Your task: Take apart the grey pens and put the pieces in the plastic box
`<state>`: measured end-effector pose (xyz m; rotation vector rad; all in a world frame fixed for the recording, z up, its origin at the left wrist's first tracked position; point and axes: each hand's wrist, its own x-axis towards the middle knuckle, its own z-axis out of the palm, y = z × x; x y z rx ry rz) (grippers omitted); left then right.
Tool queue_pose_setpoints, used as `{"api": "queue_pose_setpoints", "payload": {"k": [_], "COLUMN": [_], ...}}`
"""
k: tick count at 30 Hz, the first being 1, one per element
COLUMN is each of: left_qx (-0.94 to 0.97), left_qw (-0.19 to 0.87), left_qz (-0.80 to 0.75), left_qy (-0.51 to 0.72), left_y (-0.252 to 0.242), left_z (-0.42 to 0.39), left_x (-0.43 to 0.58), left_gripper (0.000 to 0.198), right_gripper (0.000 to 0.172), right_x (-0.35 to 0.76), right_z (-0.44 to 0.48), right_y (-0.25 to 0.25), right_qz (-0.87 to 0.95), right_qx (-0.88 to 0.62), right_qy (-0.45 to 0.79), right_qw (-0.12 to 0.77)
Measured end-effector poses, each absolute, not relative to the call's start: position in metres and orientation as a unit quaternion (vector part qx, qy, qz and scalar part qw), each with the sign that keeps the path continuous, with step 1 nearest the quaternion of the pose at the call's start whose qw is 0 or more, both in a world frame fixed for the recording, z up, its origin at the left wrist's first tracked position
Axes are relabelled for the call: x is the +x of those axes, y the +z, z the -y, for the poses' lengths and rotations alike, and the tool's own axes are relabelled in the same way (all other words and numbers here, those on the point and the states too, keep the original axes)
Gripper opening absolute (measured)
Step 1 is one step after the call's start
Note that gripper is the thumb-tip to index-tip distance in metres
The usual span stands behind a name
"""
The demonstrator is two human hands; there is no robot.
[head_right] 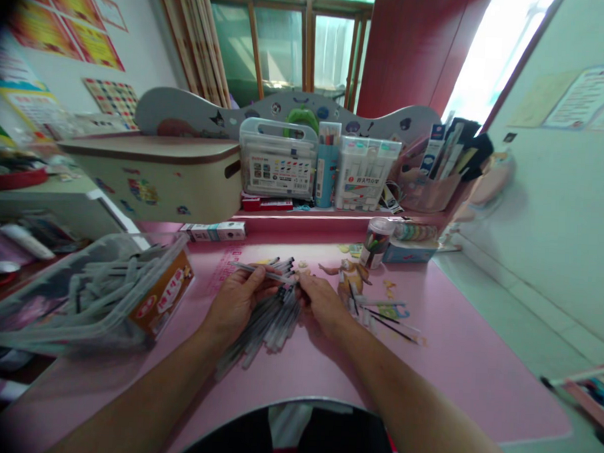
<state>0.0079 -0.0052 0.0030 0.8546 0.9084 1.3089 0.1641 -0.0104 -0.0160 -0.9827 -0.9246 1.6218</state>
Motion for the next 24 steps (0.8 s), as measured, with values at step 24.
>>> {"api": "queue_pose_setpoints", "payload": {"k": [24], "left_qx": [0.400], "left_qw": [0.593], "left_qz": [-0.405], "left_qy": [0.569], "left_y": [0.0050], "left_z": [0.0076], "left_x": [0.0095], "left_gripper": [0.031], "right_gripper": [0.038], "right_x": [0.1673], "right_z": [0.0108], "right_y": [-0.0182], "right_qz": [0.369], "right_qx": [-0.367], "right_qy": [0.725], "right_qw": [0.451]}}
